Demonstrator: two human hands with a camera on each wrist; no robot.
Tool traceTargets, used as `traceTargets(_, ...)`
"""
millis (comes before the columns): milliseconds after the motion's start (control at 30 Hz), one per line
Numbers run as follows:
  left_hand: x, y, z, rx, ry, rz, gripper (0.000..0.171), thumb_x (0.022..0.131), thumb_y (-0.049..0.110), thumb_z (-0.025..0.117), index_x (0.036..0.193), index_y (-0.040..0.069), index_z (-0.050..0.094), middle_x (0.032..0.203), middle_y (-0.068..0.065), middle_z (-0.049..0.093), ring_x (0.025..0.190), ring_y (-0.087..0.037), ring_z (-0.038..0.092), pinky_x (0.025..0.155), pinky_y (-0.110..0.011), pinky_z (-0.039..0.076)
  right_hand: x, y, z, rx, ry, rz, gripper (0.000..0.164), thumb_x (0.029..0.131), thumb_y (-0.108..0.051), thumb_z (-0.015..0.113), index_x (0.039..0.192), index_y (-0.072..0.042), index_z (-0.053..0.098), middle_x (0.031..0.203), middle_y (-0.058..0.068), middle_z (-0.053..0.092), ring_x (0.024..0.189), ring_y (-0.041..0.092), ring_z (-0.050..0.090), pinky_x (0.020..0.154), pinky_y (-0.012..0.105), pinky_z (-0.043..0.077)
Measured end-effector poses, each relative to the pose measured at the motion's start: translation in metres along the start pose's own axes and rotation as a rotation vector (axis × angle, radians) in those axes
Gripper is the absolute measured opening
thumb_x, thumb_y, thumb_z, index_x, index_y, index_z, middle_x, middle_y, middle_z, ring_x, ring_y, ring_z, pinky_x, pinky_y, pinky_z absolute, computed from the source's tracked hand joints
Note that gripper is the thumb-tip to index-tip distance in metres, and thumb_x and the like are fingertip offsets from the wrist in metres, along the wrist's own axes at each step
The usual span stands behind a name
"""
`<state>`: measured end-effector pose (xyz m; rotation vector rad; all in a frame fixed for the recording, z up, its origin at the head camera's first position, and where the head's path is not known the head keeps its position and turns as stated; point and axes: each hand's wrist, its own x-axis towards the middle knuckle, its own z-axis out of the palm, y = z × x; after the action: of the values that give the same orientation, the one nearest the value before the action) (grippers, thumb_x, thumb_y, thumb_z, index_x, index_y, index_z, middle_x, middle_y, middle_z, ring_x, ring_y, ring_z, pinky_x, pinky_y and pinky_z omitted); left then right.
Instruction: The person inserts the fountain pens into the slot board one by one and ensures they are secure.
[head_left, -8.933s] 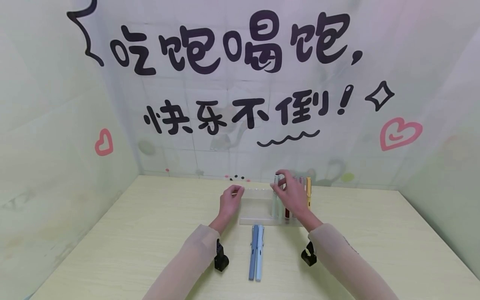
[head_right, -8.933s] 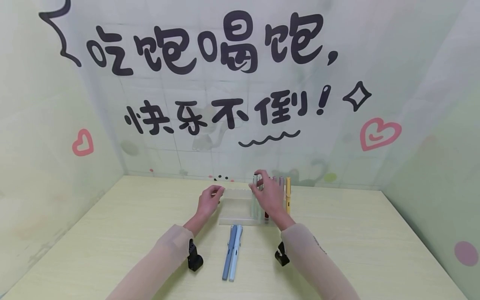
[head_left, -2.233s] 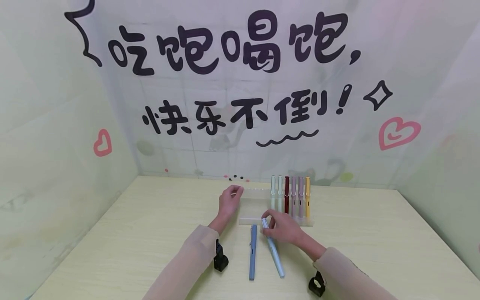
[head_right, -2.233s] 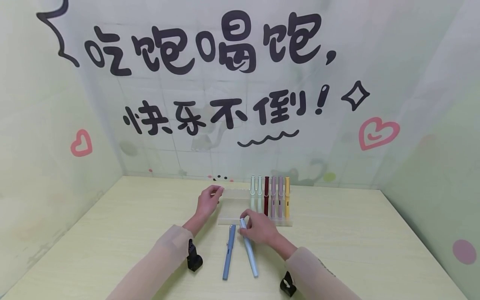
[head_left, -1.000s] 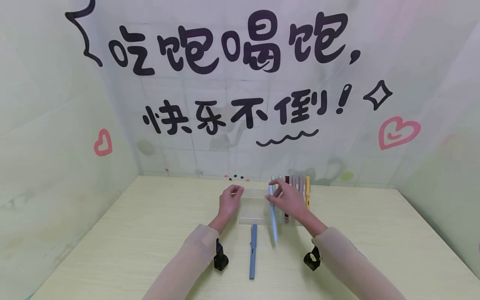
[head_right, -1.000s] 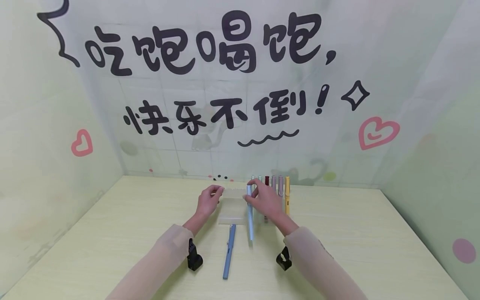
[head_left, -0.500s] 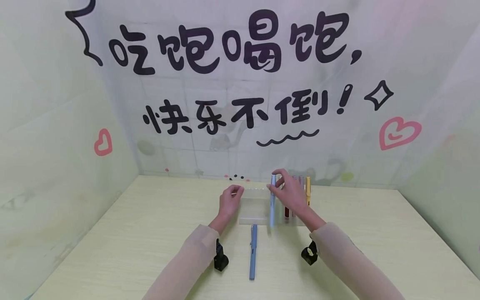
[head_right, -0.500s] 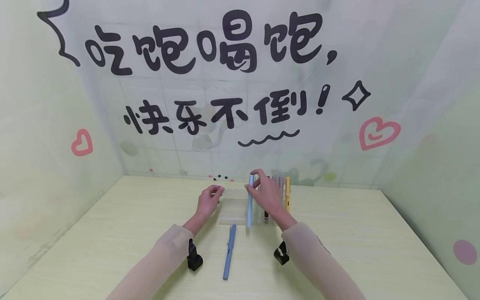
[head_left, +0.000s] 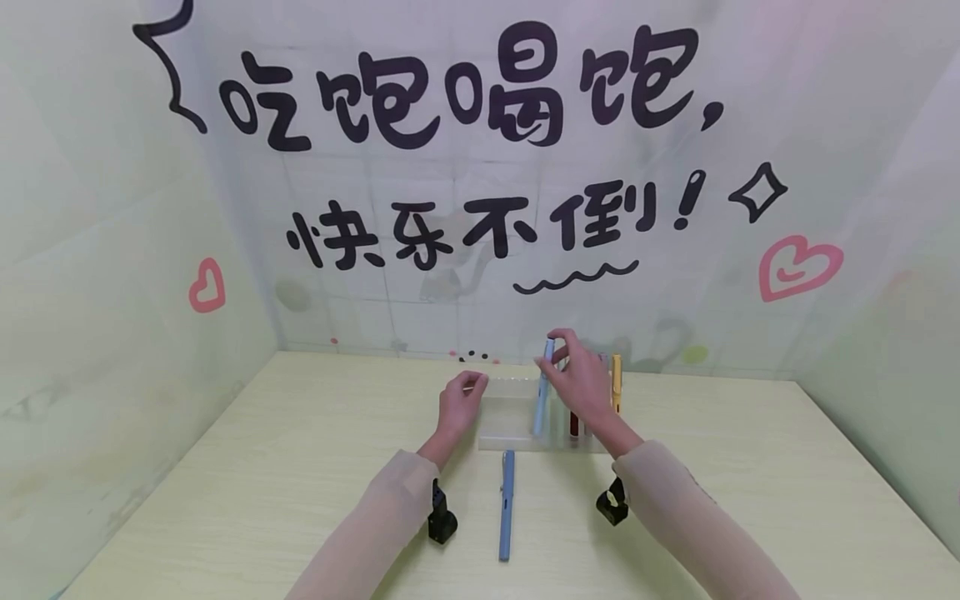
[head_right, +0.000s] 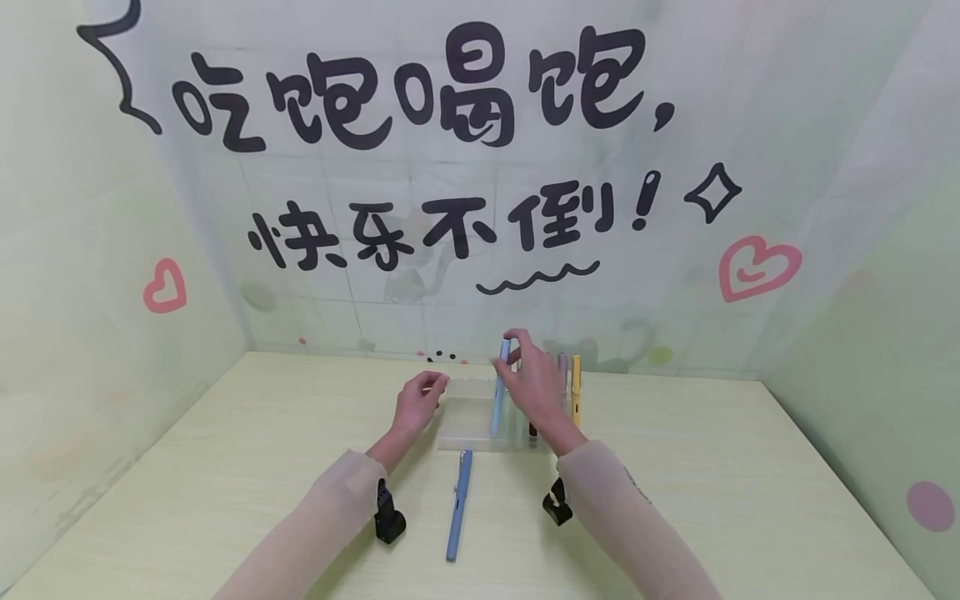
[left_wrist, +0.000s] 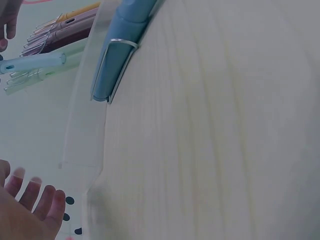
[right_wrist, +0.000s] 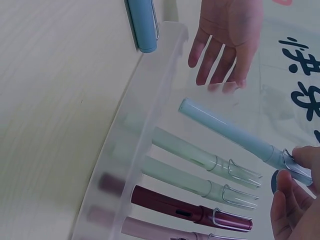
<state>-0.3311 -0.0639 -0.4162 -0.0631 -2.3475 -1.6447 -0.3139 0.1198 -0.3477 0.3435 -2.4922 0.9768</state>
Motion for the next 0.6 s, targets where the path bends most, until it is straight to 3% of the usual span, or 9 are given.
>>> traceTargets(267, 0.001, 0.0, 0.0, -0.007, 0.004, -0.009, 0.024, 0.093, 0.018, 0.053, 0.104, -0.002, 0.061, 0.103, -0.015, 0.062, 0.099, -0.029, 0.058, 0.084, -0.036, 0.049, 0.0, 0.005, 0.009, -0.008, 0.039, -0.022, 0.036, 0.086, -0.025, 0.064, 0.117, -0.011, 0.051, 0.08, 0.003, 0.064, 0.053, 0.012, 0.054, 0.044, 0.026, 0.042)
traceTargets(433, 0.001, 0.0, 0.0, -0.014, 0.003, -0.017, 0.024, 0.093, 0.017, 0.053, 0.104, -0.002, 0.061, 0.103, -0.015, 0.062, 0.1, -0.029, 0.058, 0.085, -0.037, 0.049, -0.002, 0.005, 0.012, -0.043, 0.041, -0.041, 0.036, 0.086, -0.026, 0.064, 0.117, -0.013, 0.051, 0.08, 0.0, 0.064, 0.054, 0.01, 0.054, 0.057, 0.031, 0.042)
traceTargets(600, -0.001, 0.001, 0.0, -0.014, 0.003, -0.009, 0.023, 0.093, 0.016, 0.052, 0.104, -0.003, 0.06, 0.103, -0.016, 0.062, 0.099, -0.03, 0.058, 0.084, -0.037, 0.049, -0.004, 0.007, 0.018, -0.027, 0.026, -0.056, 0.036, 0.086, -0.025, 0.064, 0.117, -0.013, 0.052, 0.08, 0.0, 0.064, 0.054, 0.01, 0.052, 0.05, 0.03, 0.042)
